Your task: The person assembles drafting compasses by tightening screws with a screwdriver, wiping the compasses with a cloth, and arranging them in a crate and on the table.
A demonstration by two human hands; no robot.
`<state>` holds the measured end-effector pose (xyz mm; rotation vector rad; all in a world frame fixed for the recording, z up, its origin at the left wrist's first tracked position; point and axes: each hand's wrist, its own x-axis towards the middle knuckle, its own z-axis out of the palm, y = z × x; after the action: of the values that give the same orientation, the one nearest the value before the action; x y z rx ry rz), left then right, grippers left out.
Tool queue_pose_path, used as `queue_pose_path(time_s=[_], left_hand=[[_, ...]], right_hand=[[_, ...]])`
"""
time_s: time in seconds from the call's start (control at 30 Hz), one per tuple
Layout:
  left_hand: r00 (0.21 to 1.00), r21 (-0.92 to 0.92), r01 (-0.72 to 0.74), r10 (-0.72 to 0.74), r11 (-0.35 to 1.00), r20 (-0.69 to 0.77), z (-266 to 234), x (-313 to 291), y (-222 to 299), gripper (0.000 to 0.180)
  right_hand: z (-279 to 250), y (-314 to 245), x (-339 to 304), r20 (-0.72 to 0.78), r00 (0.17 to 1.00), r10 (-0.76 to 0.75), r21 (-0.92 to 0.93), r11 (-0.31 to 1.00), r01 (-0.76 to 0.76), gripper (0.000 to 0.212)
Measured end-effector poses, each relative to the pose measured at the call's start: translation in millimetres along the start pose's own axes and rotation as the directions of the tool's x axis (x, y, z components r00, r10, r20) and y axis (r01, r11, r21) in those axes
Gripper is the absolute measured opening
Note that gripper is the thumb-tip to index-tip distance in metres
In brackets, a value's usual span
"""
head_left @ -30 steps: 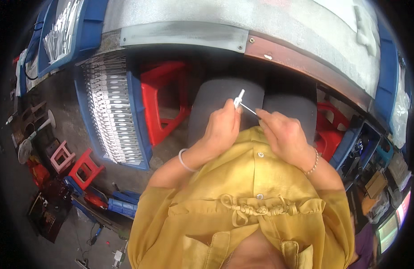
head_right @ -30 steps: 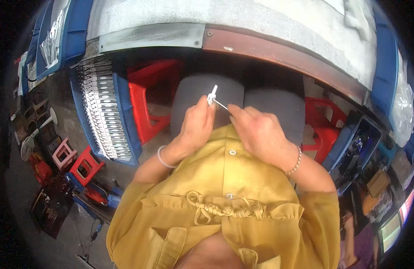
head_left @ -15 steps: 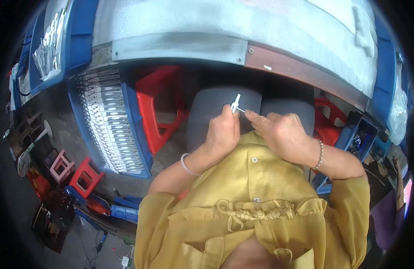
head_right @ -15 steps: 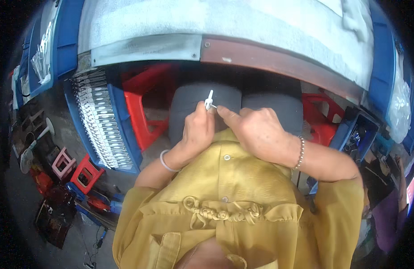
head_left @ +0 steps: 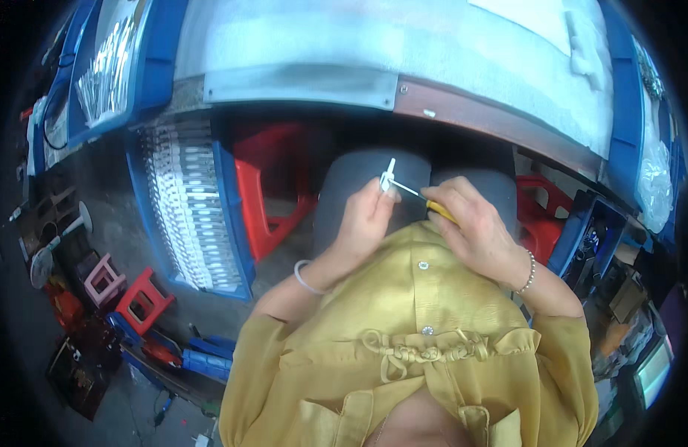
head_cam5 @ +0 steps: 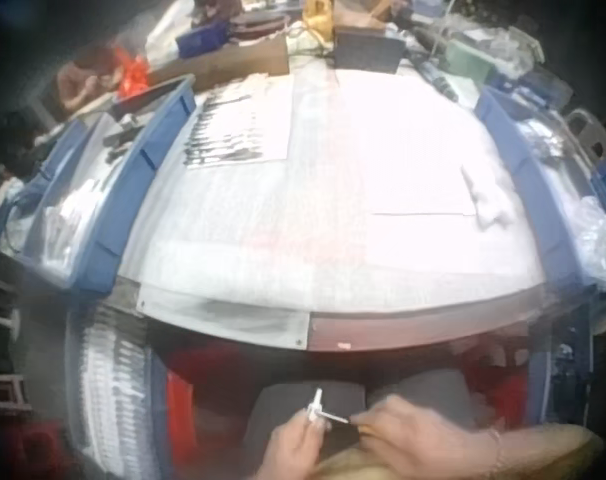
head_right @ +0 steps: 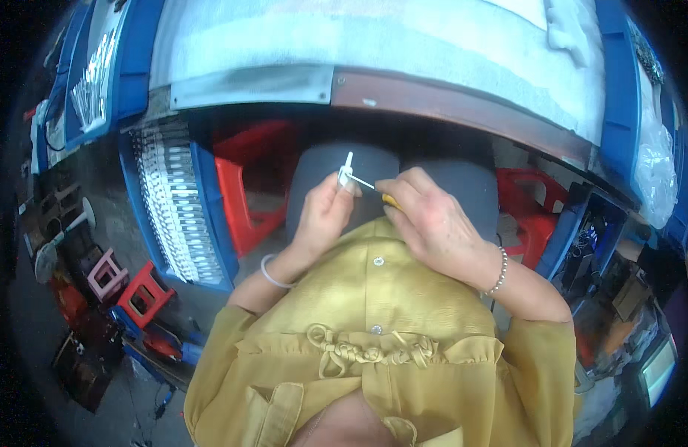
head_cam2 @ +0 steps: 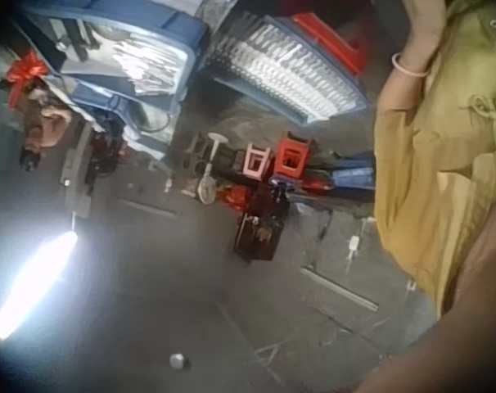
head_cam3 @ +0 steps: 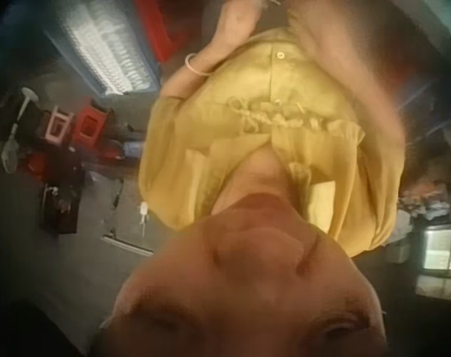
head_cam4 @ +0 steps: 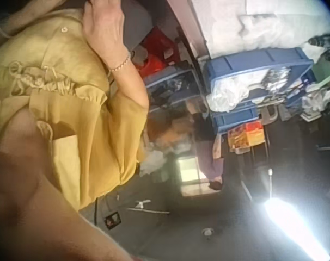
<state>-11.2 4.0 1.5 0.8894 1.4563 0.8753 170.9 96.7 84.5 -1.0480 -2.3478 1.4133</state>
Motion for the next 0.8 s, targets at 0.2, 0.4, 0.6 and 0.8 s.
queue_pose_path(time_s=[0.2,0.4,0.6,0.8], left_hand=[[0.975,-0.282,0.218,-0.2,0.934,0.092,-5,-3,12,0.019],[0.981,-0.196,0.195,-0.187,0.961,0.056,-1,-4,9,0.019],[0.994,0.136,-0.076,0.085,0.988,-0.063,4,-1,3,0.02],[0.981,0.396,-0.094,0.152,0.914,-0.118,13,-3,3,0.014]], right_hand=[[3,-1,-14,0.003,0.999,-0.045,-0.091,0.995,0.045,0.033],[4,6,-14,0.016,0.998,-0.065,-0.107,0.992,0.066,0.034],[9,18,-7,-0.001,0.996,0.091,0.176,0.98,-0.09,0.03],[28,22,-5,-0.023,0.999,-0.034,-0.184,0.982,0.03,0.019]])
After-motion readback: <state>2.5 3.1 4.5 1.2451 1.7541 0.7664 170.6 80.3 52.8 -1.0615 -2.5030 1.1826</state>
